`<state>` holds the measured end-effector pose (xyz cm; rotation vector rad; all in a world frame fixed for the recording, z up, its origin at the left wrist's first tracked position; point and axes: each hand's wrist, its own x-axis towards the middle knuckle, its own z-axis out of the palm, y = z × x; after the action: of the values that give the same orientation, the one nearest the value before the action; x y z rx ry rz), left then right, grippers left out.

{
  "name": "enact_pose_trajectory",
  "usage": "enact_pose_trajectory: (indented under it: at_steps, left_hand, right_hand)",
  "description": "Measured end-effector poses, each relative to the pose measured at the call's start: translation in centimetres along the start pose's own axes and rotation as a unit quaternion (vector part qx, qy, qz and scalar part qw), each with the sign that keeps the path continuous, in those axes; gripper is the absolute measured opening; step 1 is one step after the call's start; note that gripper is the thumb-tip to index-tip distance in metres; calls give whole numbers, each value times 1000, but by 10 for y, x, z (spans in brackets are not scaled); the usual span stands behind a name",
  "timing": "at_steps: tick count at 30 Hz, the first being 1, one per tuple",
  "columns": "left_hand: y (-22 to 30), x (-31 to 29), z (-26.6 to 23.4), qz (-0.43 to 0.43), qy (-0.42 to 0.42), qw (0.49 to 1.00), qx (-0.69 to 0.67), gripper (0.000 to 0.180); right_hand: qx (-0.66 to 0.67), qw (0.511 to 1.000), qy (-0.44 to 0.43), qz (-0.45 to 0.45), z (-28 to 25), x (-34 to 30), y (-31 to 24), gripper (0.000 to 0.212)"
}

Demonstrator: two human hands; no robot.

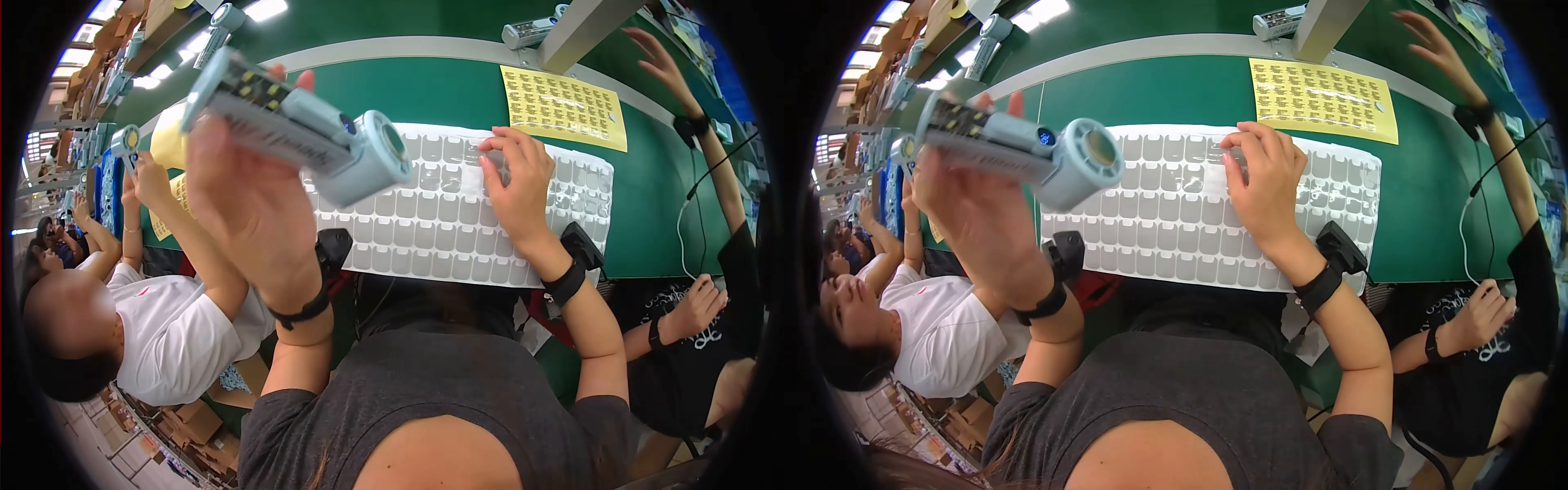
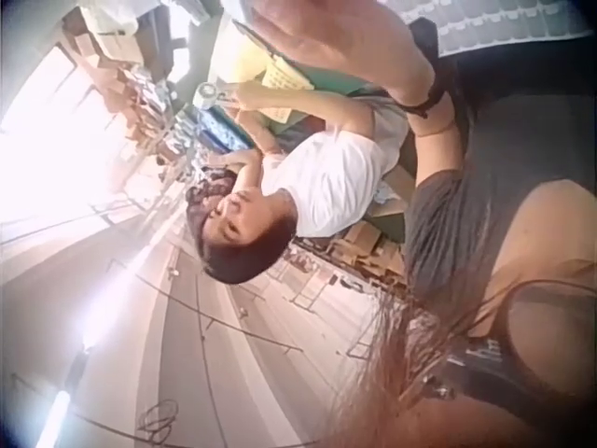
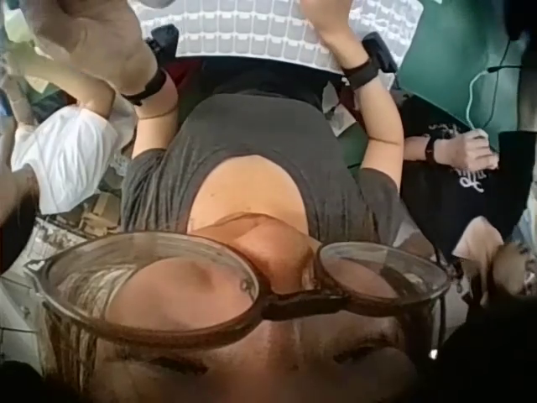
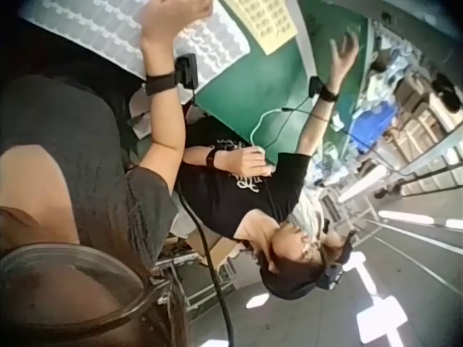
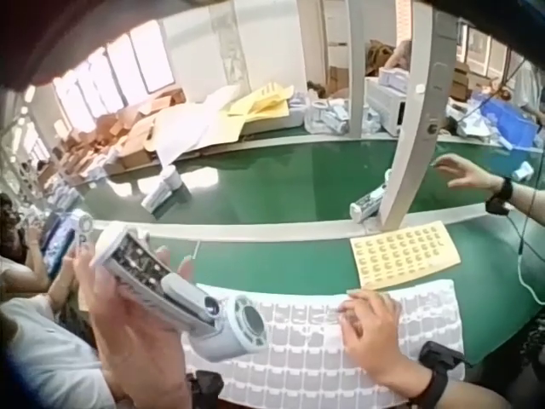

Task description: The person picks up a handheld fan, peels a sticker from a sheet, and presses it onto the bottom of the fan before placing it back on the line.

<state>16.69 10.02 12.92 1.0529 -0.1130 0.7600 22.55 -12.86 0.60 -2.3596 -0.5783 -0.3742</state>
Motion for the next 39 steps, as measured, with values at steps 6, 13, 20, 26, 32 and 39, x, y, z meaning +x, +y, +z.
enact_pose_trajectory:
  at_steps: [6,13,20,26,32,39]
  left_hand:
    - [27,-13,7,29,37,999,-5,50]
    - [-3,-39,12,20,-75,980,185,49]
    - [-29,-54,14,-9,-113,981,155,57]
    - [-42,-63,12,10,-219,921,322,60]
    - [-50,-70,16,51,-264,901,341,67]
    - [-57,-74,16,40,-261,911,318,73]
  right_hand:
    - [29,999,-13,-3,1,7,3,13]
    - [33,999,-13,-16,6,13,-2,13]
    - [207,977,-47,-10,5,7,-9,11]
    - [519,820,-94,224,-57,33,-42,14]
    - [533,778,-156,292,-109,46,-94,30]
    - [486,802,-161,307,-102,40,-107,41]
